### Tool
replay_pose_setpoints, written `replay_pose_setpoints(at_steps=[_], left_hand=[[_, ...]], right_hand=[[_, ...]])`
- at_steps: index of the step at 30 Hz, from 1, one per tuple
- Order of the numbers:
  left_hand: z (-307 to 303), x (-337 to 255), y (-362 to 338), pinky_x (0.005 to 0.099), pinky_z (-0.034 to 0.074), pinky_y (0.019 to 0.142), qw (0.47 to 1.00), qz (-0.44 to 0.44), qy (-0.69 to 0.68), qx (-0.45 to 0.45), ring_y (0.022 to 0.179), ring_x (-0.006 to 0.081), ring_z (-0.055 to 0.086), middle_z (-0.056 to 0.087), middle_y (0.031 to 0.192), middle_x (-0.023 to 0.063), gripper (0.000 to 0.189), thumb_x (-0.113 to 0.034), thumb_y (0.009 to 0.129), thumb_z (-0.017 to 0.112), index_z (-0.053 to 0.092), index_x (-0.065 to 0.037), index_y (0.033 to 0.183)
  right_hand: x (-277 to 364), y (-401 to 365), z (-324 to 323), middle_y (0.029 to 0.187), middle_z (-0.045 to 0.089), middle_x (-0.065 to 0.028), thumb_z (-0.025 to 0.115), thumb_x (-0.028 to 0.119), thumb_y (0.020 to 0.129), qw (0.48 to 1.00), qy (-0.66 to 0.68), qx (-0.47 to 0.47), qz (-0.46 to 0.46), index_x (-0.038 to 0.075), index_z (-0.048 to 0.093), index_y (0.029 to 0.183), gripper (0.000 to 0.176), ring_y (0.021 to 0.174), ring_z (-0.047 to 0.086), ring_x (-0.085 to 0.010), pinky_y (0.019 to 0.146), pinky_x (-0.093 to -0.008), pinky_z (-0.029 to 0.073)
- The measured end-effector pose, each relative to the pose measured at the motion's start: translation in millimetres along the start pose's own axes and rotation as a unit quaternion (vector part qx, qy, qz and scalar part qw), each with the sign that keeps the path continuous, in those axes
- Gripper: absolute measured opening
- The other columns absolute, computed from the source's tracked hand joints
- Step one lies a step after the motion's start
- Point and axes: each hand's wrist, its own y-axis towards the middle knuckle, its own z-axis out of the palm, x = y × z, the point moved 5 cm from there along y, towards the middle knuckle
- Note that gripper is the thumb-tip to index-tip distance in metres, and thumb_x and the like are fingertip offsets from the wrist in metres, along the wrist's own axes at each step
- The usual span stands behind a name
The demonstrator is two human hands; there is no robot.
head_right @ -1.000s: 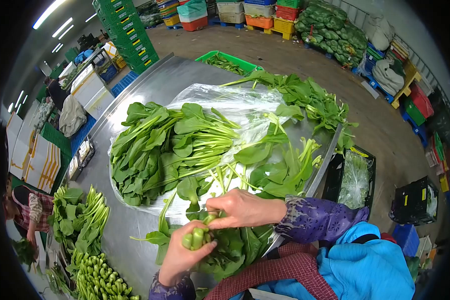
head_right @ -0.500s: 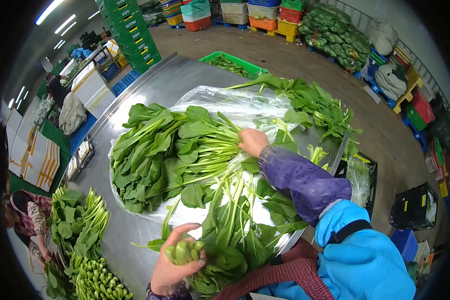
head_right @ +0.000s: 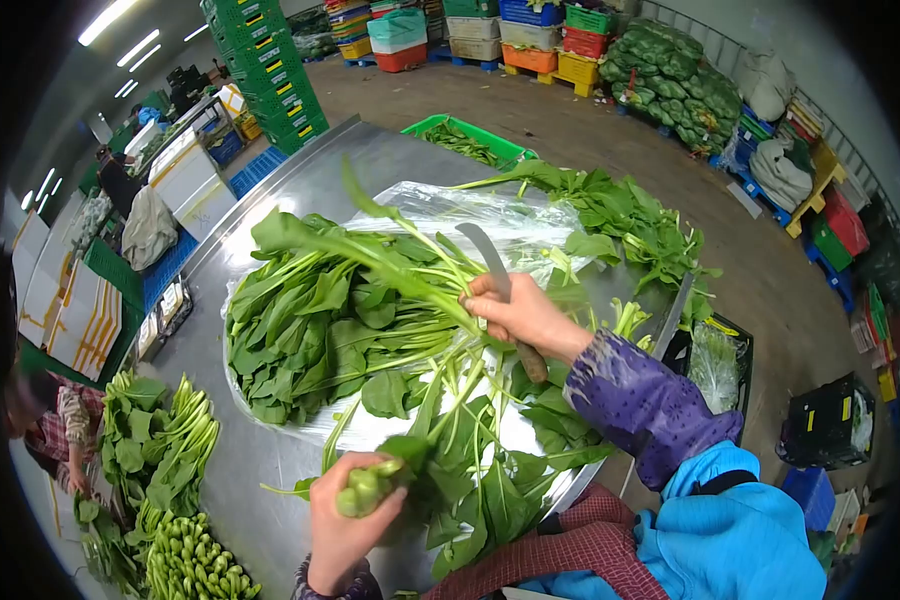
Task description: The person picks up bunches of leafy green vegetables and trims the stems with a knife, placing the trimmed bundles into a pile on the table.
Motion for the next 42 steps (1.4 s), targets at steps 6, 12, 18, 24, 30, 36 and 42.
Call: replay_pose_setpoints(at_steps=[6, 12, 18, 24, 30, 36, 42], left_hand=[[23.9, -44.1, 3.6, 0.0481, 0.038, 0.095, 0.925, 0.218, 0.311, -0.027, 0.117, 0.0391, 0.046, 0.050, 0.122, 0.0206, 0.039, 0.000, 0.056, 0.069, 0.055, 0.002, 0.092], [37.5, -26.3, 2.2, 0.0434, 0.042, 0.087, 0.963, 0.166, 0.213, 0.004, 0.099, 0.0370, 0.053, 0.052, 0.109, 0.0200, 0.038, -0.002, 0.059, 0.069, 0.056, 0.001, 0.095], [31.7, -11.1, -0.1, 0.0367, 0.045, 0.086, 0.999, 0.046, 0.021, 0.019, 0.102, 0.0340, 0.057, 0.055, 0.116, 0.0196, 0.032, -0.010, 0.068, 0.073, 0.058, 0.001, 0.095], [36.6, -7.6, -1.8, 0.0335, 0.043, 0.088, 0.997, -0.029, -0.047, 0.045, 0.102, 0.0242, 0.057, 0.057, 0.115, 0.0170, 0.034, -0.012, 0.066, 0.075, 0.059, 0.002, 0.093], [35.8, 1.0, 0.8, 0.0357, 0.040, 0.092, 0.999, 0.025, -0.004, 0.030, 0.105, 0.0281, 0.054, 0.053, 0.117, 0.0156, 0.034, -0.011, 0.065, 0.076, 0.059, -0.001, 0.093], [37.0, 1.7, 5.6, 0.0351, 0.040, 0.091, 0.997, 0.019, -0.002, 0.078, 0.107, 0.0272, 0.051, 0.051, 0.117, 0.0128, 0.033, -0.010, 0.065, 0.076, 0.060, -0.005, 0.094], [3.3, 18.1, -0.8, 0.0344, 0.041, 0.090, 0.981, -0.041, -0.180, 0.059, 0.101, 0.0230, 0.055, 0.055, 0.113, 0.0111, 0.033, -0.005, 0.065, 0.076, 0.061, -0.004, 0.095]], right_hand=[[15.0, -46.4, 43.0, 0.066, 0.057, 0.0031, 0.064, 0.015, 0.081, 0.987, -0.079, 0.086, -0.112, 0.001, 0.063, 0.091, 0.017, 0.055, 0.045, -0.0015, 0.048, -0.0211, 0.035], [26.5, -77.0, 59.5, 0.068, 0.058, 0.0009, 0.062, 0.013, 0.084, 0.985, -0.072, 0.130, -0.093, 0.001, 0.063, 0.100, 0.019, 0.053, 0.047, -0.0047, 0.048, -0.0223, 0.037], [14.0, -99.8, 70.9, 0.091, 0.064, -0.0115, 0.061, -0.003, 0.072, 0.901, -0.309, 0.033, -0.303, 0.003, 0.057, 0.107, 0.036, 0.076, 0.064, -0.0292, 0.060, -0.0360, 0.051], [13.3, -100.6, 72.5, 0.091, 0.064, -0.0099, 0.060, -0.002, 0.073, 0.865, -0.386, -0.015, -0.321, 0.004, 0.057, 0.106, 0.033, 0.076, 0.064, -0.0280, 0.059, -0.0358, 0.051], [-8.7, -87.0, 50.1, 0.087, 0.063, -0.0127, 0.058, 0.010, 0.084, 0.928, -0.271, 0.026, -0.255, 0.001, 0.056, 0.110, 0.027, 0.070, 0.062, -0.0255, 0.060, -0.0329, 0.048], [-3.6, -88.3, 72.8, 0.077, 0.060, -0.0051, 0.063, 0.023, 0.086, 0.963, -0.103, 0.110, -0.223, 0.000, 0.057, 0.114, 0.036, 0.064, 0.051, -0.0077, 0.056, -0.0235, 0.043], [-12.7, -57.7, 55.5, 0.064, 0.063, -0.0088, 0.061, 0.014, 0.085, 0.959, -0.207, 0.080, -0.175, 0.000, 0.063, 0.090, 0.016, 0.054, 0.057, -0.0104, 0.052, -0.0261, 0.046]])
